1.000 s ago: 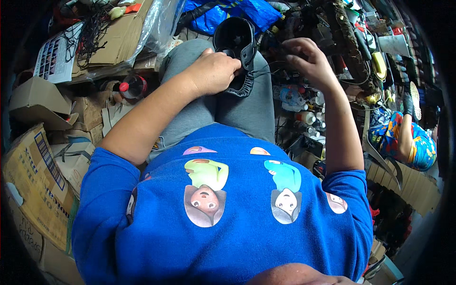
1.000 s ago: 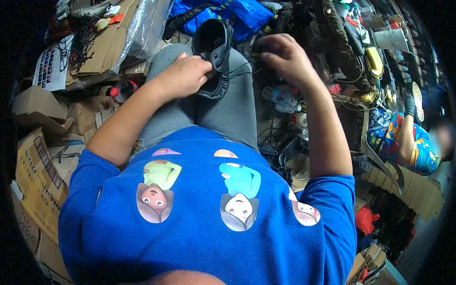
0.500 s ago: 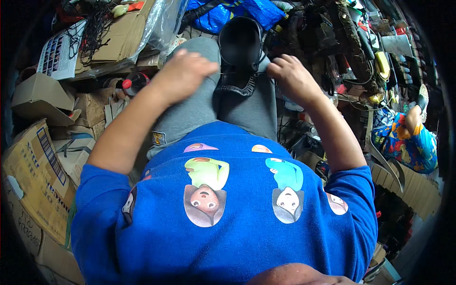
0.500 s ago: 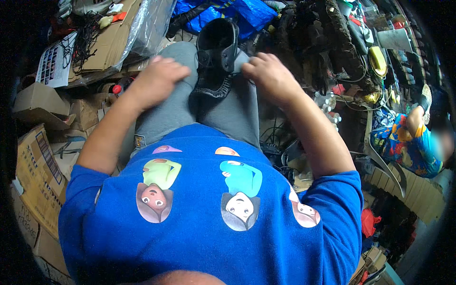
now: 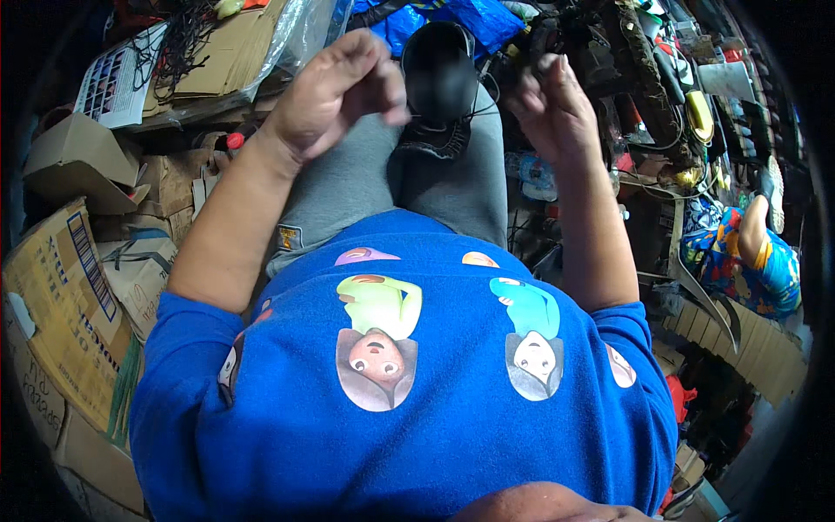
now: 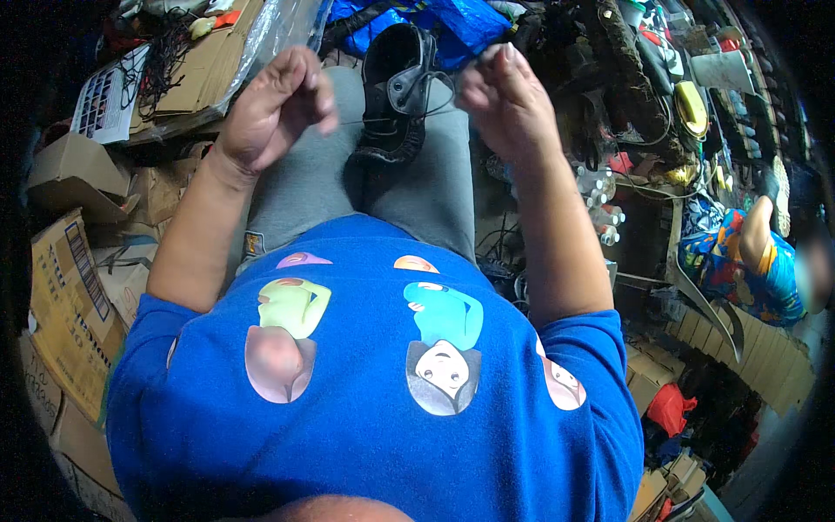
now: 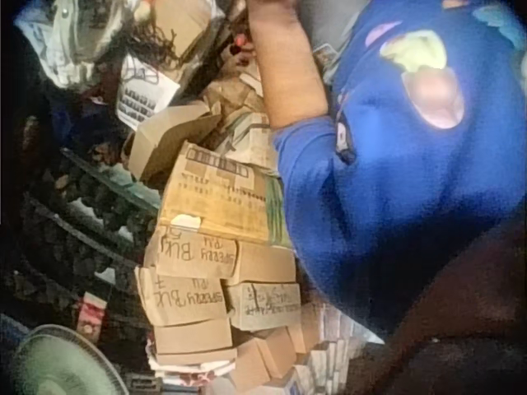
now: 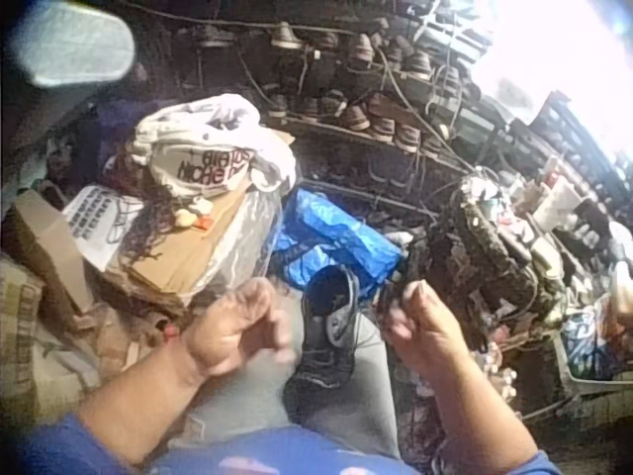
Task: The recorder is threading shoelaces through the eyelets of a black leather boot.
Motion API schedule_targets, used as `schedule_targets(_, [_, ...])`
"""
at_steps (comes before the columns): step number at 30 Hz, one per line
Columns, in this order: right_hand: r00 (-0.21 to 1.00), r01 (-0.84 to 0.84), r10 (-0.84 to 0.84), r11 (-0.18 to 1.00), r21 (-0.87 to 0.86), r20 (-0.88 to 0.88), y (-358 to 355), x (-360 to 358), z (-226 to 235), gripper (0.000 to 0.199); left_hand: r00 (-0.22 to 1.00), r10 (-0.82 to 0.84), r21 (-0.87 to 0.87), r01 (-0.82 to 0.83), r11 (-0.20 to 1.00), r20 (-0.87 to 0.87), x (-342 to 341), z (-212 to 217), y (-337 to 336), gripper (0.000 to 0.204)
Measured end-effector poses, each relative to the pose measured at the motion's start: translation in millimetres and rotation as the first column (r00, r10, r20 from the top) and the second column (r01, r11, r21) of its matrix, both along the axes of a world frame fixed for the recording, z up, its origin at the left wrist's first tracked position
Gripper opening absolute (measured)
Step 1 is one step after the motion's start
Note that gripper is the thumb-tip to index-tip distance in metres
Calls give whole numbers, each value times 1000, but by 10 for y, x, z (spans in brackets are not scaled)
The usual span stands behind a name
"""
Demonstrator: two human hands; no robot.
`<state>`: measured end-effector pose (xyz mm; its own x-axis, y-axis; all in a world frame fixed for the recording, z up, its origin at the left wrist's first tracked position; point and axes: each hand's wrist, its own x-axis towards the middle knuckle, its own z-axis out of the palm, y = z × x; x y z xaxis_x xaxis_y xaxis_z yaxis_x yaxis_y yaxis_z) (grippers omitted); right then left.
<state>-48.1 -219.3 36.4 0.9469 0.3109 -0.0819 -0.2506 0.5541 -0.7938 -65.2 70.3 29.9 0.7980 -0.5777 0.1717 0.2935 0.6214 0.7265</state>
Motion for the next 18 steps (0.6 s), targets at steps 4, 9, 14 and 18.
schedule_targets(4, [940, 327, -302, 676, -661, 157, -980, -148, -38, 24, 690, 716, 599, -531, 599, -105, -88, -262, 925, 8])
schedule_targets(9, [948, 303, -205, 363, -881, 242, -1560, -332, -52, 23, 722, 561, 722, -629, 288, 405, -123, -167, 1397, 17])
schedule_targets(14, [952, 52, 240, 480, -875, 188, -378, -128, -50, 34, 752, -102, 714, -562, 419, 651, 262, -230, -56, 32])
schedule_targets(18, [925, 38, 337, 381, -924, 177, -56, 14, -98, 15, 840, -196, 794, -366, 486, 507, 448, -269, -580, 39])
